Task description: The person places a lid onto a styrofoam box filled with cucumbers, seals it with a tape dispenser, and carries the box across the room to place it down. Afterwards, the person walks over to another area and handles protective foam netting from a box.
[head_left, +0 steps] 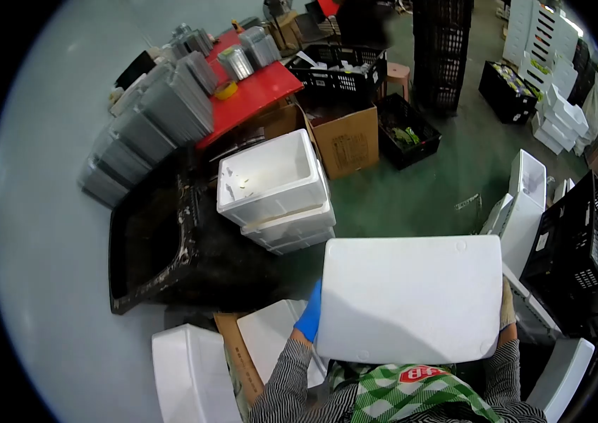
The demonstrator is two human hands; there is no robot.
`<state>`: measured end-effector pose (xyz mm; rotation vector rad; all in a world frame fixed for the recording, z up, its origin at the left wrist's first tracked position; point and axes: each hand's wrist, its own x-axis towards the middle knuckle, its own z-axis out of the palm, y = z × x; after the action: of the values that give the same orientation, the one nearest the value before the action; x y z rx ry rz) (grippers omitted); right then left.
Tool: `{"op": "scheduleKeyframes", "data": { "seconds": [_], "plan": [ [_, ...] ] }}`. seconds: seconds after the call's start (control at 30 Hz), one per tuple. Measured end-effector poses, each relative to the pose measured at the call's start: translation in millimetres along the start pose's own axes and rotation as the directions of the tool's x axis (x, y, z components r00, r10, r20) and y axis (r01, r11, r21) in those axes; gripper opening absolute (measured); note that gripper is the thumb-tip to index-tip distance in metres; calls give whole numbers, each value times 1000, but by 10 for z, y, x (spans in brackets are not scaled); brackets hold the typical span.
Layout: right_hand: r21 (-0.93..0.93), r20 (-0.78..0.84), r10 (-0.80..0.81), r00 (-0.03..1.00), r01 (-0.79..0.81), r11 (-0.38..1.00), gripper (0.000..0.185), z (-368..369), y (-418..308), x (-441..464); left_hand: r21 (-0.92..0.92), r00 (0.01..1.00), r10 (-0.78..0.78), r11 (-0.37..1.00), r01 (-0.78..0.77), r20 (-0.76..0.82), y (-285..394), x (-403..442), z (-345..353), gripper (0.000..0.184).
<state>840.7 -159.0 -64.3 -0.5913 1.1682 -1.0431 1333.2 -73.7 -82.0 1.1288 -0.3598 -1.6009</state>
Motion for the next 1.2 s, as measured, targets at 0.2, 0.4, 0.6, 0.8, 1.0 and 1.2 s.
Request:
{"op": "scheduleKeyframes", "data": {
  "seconds": [0.2,0.4,0.6,0.8,1.0,1.2],
  "plan": [
    [74,-131,-40,991,50,996,51,127,-44,821,184,997,15,983,-29,77,547,1275,138,45],
    [36,-29,-11,1000,12,999,52,332,-375,2421,-22,978,-202,979,201,-50,1345,2614,645,43],
    [-60,-132,117,984,-126,990,55,1136,-1281,3491,13,954,-235,970,241,-185,1859,3518,837,44],
    [-188,-51,130,990,-137,973,55,1176,-1252,4695,-29,953,-204,979,203,-224,2106,4331,523,45],
    [-146,-94,160,983,-173,974,52,1922,-1485,5616,-93,933,-253,967,237,-256,2757,5062,348,45],
    [-257,-8,328,944,-319,912,54,2362,-1344,6693,-174,873,-200,976,135,-445,2222,5418,-67,44]
  ]
}}
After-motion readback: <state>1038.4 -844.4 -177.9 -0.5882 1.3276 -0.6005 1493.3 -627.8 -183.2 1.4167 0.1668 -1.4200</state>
